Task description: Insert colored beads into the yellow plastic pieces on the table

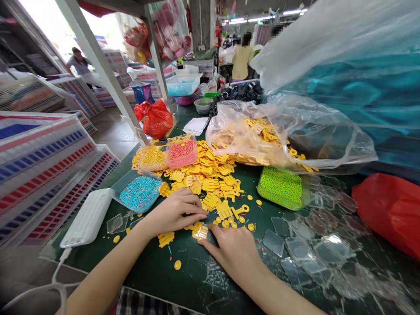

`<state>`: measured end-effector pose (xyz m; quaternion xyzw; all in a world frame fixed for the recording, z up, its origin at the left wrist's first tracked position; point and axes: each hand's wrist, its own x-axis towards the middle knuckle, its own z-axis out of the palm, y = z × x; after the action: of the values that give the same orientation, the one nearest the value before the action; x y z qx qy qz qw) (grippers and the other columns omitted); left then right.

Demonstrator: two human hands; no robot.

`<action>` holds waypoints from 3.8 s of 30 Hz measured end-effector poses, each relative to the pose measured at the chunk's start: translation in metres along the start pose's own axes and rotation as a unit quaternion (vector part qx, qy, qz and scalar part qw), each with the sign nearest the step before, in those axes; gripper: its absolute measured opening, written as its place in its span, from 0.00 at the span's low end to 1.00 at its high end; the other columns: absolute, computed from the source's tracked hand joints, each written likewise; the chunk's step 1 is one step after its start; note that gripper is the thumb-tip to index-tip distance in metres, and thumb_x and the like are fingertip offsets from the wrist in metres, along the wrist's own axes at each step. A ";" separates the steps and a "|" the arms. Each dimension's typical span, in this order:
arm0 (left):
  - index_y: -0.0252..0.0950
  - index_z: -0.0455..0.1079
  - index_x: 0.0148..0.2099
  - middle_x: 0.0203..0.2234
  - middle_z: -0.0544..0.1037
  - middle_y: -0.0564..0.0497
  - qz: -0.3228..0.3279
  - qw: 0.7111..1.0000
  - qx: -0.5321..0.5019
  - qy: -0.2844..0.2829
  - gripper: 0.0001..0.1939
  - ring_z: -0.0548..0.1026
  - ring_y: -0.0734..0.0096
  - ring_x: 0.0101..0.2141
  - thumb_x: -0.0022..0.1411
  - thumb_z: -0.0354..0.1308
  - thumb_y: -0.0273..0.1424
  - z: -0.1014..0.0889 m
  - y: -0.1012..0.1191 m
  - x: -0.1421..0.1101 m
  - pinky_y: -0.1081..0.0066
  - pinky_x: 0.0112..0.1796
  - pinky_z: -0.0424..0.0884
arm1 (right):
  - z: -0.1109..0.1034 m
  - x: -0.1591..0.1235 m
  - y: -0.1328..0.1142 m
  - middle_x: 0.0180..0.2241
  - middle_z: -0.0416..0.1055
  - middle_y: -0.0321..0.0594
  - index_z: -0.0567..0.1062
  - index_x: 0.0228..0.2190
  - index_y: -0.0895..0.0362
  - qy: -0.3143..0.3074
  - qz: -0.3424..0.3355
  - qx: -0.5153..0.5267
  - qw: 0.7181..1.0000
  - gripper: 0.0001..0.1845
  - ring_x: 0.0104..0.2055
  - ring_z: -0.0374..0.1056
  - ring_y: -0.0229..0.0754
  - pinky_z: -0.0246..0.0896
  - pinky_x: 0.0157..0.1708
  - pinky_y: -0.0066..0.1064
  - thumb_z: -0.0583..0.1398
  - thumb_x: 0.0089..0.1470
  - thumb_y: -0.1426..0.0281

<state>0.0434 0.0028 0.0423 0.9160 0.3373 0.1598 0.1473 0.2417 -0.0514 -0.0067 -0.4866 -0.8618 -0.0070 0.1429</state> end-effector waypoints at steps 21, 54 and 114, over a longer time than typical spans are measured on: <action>0.37 0.75 0.39 0.50 0.70 0.42 -0.276 0.892 0.298 0.199 0.09 0.68 0.50 0.50 0.65 0.56 0.35 -0.029 -0.069 0.020 0.55 0.48 0.68 | -0.011 0.012 0.019 0.18 0.73 0.39 0.76 0.29 0.55 -0.006 0.031 -0.048 0.998 0.23 0.20 0.69 0.38 0.32 0.22 0.30 0.48 0.65 0.59; 0.44 0.75 0.44 0.49 0.73 0.50 -0.068 0.982 0.127 0.120 0.10 0.71 0.62 0.49 0.60 0.63 0.38 0.027 0.010 0.079 0.63 0.50 0.68 | -0.045 0.012 0.006 0.28 0.79 0.46 0.77 0.33 0.57 -0.110 0.094 -0.015 0.989 0.16 0.29 0.76 0.46 0.48 0.20 0.29 0.51 0.64 0.66; 0.41 0.80 0.31 0.31 0.82 0.50 -0.397 0.902 0.152 -0.072 0.03 0.75 0.59 0.40 0.51 0.65 0.30 -0.098 -0.124 0.010 0.64 0.47 0.62 | -0.003 -0.004 0.015 0.21 0.76 0.36 0.77 0.33 0.53 0.021 -0.038 -0.009 0.999 0.20 0.19 0.71 0.38 0.43 0.18 0.28 0.48 0.65 0.61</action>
<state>-0.0584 0.1158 0.0868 0.7261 0.6820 -0.0313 0.0816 0.2567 -0.0476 -0.0066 -0.4541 -0.8766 -0.0303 0.1565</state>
